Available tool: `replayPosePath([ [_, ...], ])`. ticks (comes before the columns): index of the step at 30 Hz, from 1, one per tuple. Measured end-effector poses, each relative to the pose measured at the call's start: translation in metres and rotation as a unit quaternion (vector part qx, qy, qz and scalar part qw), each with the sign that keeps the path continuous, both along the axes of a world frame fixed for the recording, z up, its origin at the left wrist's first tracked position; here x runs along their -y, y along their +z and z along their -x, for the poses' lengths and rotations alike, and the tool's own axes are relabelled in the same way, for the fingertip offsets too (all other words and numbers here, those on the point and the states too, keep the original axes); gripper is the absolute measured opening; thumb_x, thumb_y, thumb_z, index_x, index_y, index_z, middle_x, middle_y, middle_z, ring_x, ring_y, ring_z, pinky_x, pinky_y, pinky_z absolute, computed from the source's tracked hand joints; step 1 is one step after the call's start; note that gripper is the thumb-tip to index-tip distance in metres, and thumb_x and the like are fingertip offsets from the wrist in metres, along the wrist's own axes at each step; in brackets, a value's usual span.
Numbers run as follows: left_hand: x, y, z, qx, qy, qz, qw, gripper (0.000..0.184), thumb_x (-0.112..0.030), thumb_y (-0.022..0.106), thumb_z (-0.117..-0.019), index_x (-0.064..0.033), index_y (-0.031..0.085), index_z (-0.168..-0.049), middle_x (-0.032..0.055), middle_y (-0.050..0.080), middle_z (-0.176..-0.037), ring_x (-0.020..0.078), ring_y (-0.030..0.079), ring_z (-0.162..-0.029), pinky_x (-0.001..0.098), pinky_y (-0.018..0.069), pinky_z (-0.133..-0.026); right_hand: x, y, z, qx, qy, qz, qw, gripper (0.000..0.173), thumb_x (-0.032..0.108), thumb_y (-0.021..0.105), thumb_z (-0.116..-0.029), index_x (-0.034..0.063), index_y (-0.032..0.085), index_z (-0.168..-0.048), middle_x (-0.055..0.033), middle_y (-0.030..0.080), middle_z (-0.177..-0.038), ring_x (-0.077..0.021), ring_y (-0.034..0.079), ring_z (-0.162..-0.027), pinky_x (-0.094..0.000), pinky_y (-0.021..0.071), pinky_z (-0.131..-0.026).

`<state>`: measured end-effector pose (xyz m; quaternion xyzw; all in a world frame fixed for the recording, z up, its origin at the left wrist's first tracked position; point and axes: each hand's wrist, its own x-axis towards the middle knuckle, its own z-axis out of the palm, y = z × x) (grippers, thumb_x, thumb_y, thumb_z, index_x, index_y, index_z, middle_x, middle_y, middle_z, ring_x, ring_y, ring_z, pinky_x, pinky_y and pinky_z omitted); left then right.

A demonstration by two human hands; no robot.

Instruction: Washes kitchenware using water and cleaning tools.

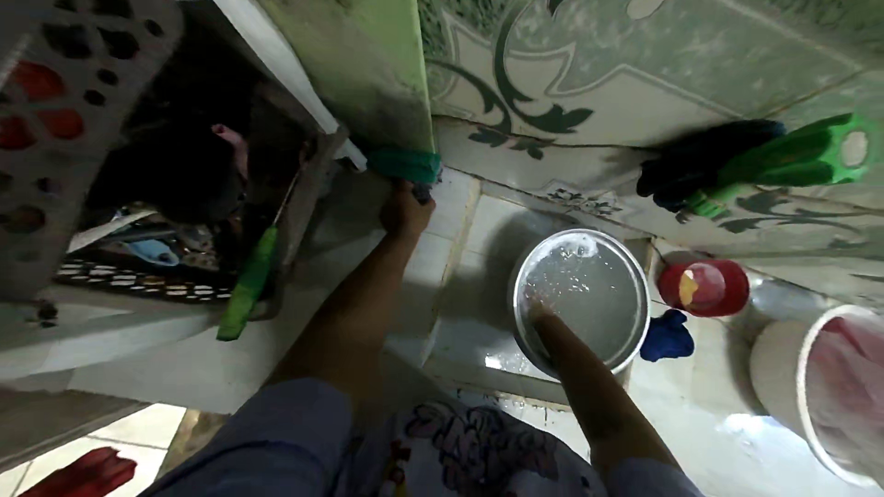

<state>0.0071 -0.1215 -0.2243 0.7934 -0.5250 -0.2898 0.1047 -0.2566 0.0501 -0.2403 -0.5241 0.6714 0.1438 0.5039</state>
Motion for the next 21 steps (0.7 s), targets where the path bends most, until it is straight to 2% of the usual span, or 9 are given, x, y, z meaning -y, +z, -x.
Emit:
replayPosePath([
  [3,-0.005,0.009,0.0,0.013,-0.031,-0.026,0.999,0.048,-0.036,0.071,-0.0923,-0.0075,0.064,-0.13,0.0211,0.07,-0.12,0.0421,0.068,-0.111,0.0674,0.0507,-0.09,-0.016,0.003,0.004,-0.005,0.062,-0.02,0.998,0.048,0.022,0.051,-0.1075,-0.0066,0.049,-0.145,-0.0269,0.051,-0.149,-0.0375,0.046,-0.142,-0.0488,0.0341,-0.119],
  [6,-0.022,0.029,0.004,0.003,-0.052,-0.033,0.998,0.049,-0.042,0.071,-0.0923,-0.0071,0.066,-0.127,0.0207,0.07,-0.12,0.0425,0.066,-0.112,0.0694,0.049,-0.092,-0.025,0.035,0.006,-0.024,0.12,-0.034,0.992,0.047,0.023,0.049,-0.1084,-0.006,0.05,-0.146,-0.0266,0.05,-0.15,-0.0389,0.045,-0.143,-0.0514,0.0336,-0.119],
  [8,-0.038,0.042,0.004,-0.003,-0.068,-0.026,0.997,0.049,-0.042,0.069,-0.0946,-0.0055,0.065,-0.127,0.0228,0.069,-0.12,0.0443,0.065,-0.112,0.0692,0.0486,-0.091,-0.028,0.03,0.01,-0.021,0.144,0.029,0.989,0.048,0.024,0.053,-0.106,-0.0062,0.053,-0.143,-0.0275,0.053,-0.146,-0.0404,0.048,-0.139,-0.0537,0.0366,-0.116],
  [10,-0.048,0.051,0.002,-0.005,-0.076,0.002,0.997,0.046,-0.041,0.069,-0.095,-0.0048,0.067,-0.123,0.0222,0.068,-0.12,0.0424,0.066,-0.112,0.0674,0.0497,-0.092,-0.014,0.011,0.019,0.017,0.114,0.076,0.99,0.051,0.027,0.053,-0.1061,-0.0035,0.05,-0.147,-0.0247,0.051,-0.15,-0.0367,0.046,-0.142,-0.0511,0.0347,-0.119],
  [12,-0.056,0.061,-0.001,-0.014,-0.082,0.033,0.996,0.044,-0.037,0.072,-0.0955,0.0,0.067,-0.119,0.0242,0.065,-0.123,0.0417,0.063,-0.116,0.0653,0.0491,-0.096,0.005,0.003,0.027,0.046,0.07,0.099,0.992,0.05,0.024,0.051,-0.1077,-0.0024,0.047,-0.15,-0.0238,0.049,-0.153,-0.035,0.043,-0.145,-0.0482,0.0312,-0.122],
  [15,-0.07,0.075,-0.004,-0.039,-0.086,0.079,0.992,0.042,-0.029,0.074,-0.0953,0.0057,0.065,-0.118,0.0277,0.059,-0.128,0.0418,0.058,-0.12,0.0603,0.0472,-0.102,0.023,-0.009,0.044,0.034,0.023,0.077,0.996,0.045,0.023,0.054,-0.1065,-0.0045,0.054,-0.143,-0.0275,0.053,-0.147,-0.0412,0.046,-0.141,-0.0552,0.0336,-0.119],
  [18,-0.089,0.094,0.0,-0.069,-0.118,0.138,0.981,0.032,-0.013,0.076,-0.0915,0.0112,0.064,-0.109,0.0302,0.06,-0.117,0.042,0.061,-0.108,0.0597,0.0496,-0.095,0.034,-0.017,0.07,0.041,-0.048,0.1,0.993,0.048,0.021,0.063,-0.1018,-0.0068,0.055,-0.14,-0.0306,0.055,-0.142,-0.0442,0.05,-0.136,-0.0588,0.0374,-0.115],
  [19,-0.096,0.098,0.002,-0.082,-0.128,0.146,0.978,0.028,-0.008,0.076,-0.0904,0.0115,0.064,-0.106,0.0294,0.062,-0.111,0.0405,0.063,-0.103,0.0593,0.0506,-0.091,0.035,-0.012,0.078,0.06,-0.065,0.11,0.99,0.048,0.019,0.06,-0.1038,-0.0059,0.052,-0.144,-0.0291,0.054,-0.145,-0.041,0.05,-0.137,-0.0552,0.0384,-0.116],
  [21,-0.11,0.099,0.011,-0.123,-0.127,0.119,0.977,0.02,-0.004,0.071,-0.0917,0.0078,0.062,-0.105,0.0239,0.065,-0.103,0.0334,0.065,-0.094,0.0556,0.0534,-0.085,0.027,-0.022,0.094,0.122,-0.107,0.119,0.98,0.045,0.019,0.046,-0.11,-0.003,0.044,-0.149,-0.0224,0.053,-0.146,-0.0275,0.053,-0.134,-0.0395,0.0434,-0.113],
])
